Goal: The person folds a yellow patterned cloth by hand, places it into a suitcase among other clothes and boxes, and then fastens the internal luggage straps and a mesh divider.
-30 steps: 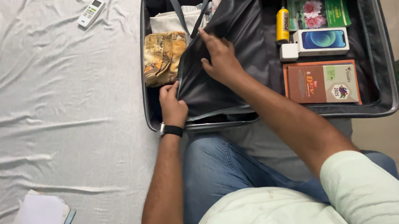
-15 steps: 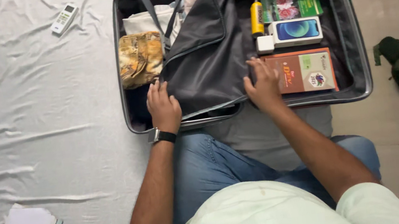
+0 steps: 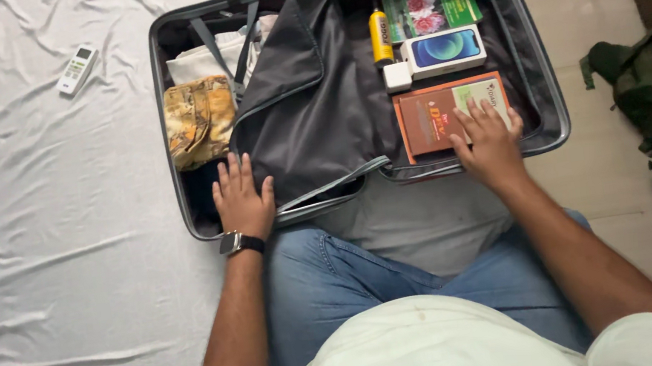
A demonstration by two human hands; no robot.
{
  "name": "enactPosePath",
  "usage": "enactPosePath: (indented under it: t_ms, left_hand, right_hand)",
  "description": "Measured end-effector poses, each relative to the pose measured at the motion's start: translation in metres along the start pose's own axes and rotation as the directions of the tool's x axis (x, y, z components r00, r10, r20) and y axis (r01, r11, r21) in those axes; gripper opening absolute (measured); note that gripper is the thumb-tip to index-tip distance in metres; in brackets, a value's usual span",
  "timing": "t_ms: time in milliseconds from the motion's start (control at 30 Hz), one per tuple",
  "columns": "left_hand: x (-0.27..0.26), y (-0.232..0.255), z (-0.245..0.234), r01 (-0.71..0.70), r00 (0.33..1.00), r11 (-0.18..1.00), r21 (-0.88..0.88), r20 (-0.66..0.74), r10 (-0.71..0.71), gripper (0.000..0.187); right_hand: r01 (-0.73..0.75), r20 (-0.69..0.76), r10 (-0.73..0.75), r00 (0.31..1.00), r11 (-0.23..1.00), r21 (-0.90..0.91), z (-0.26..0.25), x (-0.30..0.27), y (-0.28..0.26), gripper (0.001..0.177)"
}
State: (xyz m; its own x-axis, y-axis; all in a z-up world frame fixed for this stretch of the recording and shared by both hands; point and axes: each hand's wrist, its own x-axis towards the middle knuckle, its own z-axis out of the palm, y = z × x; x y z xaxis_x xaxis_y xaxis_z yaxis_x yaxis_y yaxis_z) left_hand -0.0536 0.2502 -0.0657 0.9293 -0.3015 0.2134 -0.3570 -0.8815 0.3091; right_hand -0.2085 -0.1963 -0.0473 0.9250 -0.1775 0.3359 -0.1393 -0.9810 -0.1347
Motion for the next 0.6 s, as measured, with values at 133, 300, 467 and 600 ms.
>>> enactPosePath:
  t_ms: [133,300,467,600]
  left_hand:
    - [-0.001,-0.002,0.002,-0.002,1.0,0.999,-0.047,-0.019,0.001,0.069]
    - [0.0,-0.004,0.004,0.014,1.0,0.997,-0.076,-0.009,-0.014,0.069]
    - [0.004,-0.004,0.006,0.03,1.0,0.998,-0.051,0.003,-0.03,0.068]
    - [0.005,-0.005,0.008,0.039,0.999,0.998,-0.046,0.0,-0.039,0.067]
  right_hand:
    - [0.02,-0.026,-0.02,0.999,1.0,0.0,-0.006,-0.01,0.015,0.049]
    - [0.023,-0.032,-0.023,0.999,0.999,-0.027,-0.001,-0.01,0.01,0.05]
    - [0.024,-0.033,-0.027,0.999,0.996,-0.09,0.001,-0.014,0.009,0.051]
    - [0.028,-0.01,-0.028,1.0,0.999,-0.034,-0.004,-0.018,0.008,0.054]
